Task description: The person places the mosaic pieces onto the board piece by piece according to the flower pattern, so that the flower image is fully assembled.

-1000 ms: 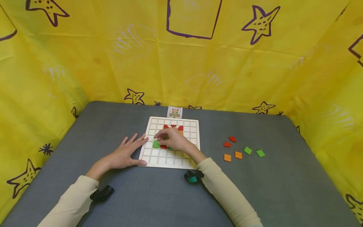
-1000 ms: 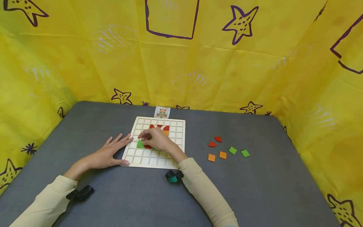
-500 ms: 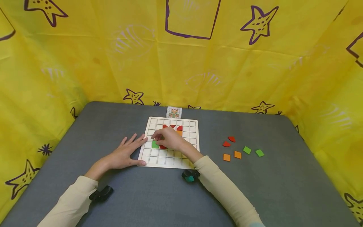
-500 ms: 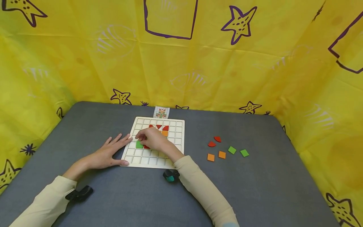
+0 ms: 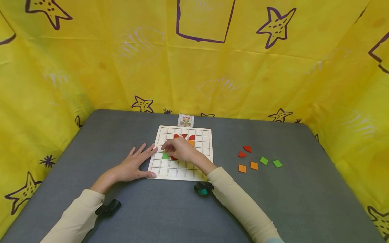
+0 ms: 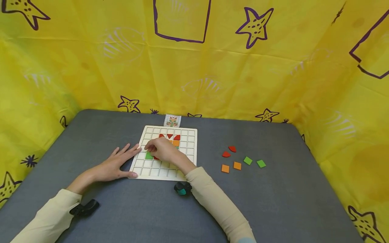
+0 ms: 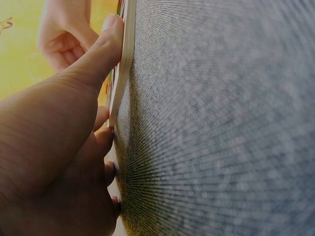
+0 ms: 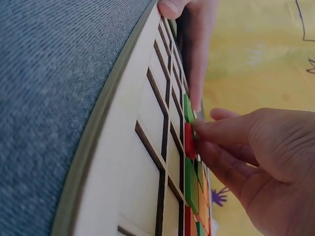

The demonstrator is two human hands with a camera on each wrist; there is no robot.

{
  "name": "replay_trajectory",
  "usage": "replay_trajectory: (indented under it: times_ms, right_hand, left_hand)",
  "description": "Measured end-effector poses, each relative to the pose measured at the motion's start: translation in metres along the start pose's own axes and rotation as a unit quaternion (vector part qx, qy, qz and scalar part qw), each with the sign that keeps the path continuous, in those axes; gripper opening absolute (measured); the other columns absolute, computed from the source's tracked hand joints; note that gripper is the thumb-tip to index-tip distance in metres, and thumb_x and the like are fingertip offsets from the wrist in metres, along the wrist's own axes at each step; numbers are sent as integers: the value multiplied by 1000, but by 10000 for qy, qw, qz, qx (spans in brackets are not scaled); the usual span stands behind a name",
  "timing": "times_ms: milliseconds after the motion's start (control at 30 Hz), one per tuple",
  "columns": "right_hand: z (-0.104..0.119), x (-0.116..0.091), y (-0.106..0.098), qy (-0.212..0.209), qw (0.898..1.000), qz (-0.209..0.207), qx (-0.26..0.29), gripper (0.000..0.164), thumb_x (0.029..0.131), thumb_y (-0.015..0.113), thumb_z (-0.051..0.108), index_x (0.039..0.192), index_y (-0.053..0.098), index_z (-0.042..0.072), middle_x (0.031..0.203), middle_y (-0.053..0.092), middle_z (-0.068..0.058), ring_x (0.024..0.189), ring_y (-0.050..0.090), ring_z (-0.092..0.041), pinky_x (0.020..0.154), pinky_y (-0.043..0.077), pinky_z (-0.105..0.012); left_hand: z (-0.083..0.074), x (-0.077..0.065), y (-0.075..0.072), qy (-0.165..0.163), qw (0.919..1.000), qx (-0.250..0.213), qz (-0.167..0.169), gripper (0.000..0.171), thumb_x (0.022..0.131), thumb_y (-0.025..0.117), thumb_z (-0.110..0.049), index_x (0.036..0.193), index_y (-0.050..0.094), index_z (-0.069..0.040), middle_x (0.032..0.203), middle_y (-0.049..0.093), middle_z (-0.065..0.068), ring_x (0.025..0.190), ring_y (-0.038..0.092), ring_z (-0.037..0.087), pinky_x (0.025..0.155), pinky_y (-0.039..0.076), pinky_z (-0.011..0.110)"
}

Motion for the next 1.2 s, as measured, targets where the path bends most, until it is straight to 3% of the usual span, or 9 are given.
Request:
replay_trajectory:
  times_ms: [200,433,767,933,1200]
  right_hand:
    - [-2,-6,-6,-88,9999,-72,14,20,90,70,5,110,72,6,96,71,-2,86,63,-8,79,50,-17]
    - [-6,-20,-26,-156,9993,-302,176,21,90,70,4,111,71,2,95,72,-5,87,65,-12,80,51,-20]
    - [-33,-50,-57,-17,9966,-741,363,22,90,69,1,111,71,-2,96,71,-9,87,63,-15,78,54,-25]
    - [-51,-69,-71,173,9945,-963,373,20,89,69,0,109,71,-1,97,71,-11,86,64,-17,77,56,-30]
    - [-66,-102,-93,667,9908,-1108,391,23,89,71,3,111,71,0,96,71,-5,86,62,-17,82,55,-36]
  left_hand:
    - [1,2,2,-36,10000,-12,34,101,78,72,-61,155,28,-12,162,18,14,147,4,45,112,-4,66]
    - [1,4,2,-61,10000,18,52,101,78,73,-59,155,28,-12,162,18,14,147,4,46,112,-4,66]
    - [1,4,3,-25,10000,55,44,100,79,73,-59,155,28,-11,162,18,14,147,4,46,112,-3,66]
    - [2,3,3,-19,10000,54,23,101,79,72,-60,156,27,-12,162,17,14,147,4,46,112,-3,66]
    - [0,1,0,8,10000,35,-6,102,78,73,-60,155,28,-10,162,18,15,147,4,47,112,-3,66]
Point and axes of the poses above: each hand's wrist, its own x-axis towards the middle knuckle, its own y-axis out of the palm, z = x × y, the point moved 3 cm from there along x, towards the middle knuckle
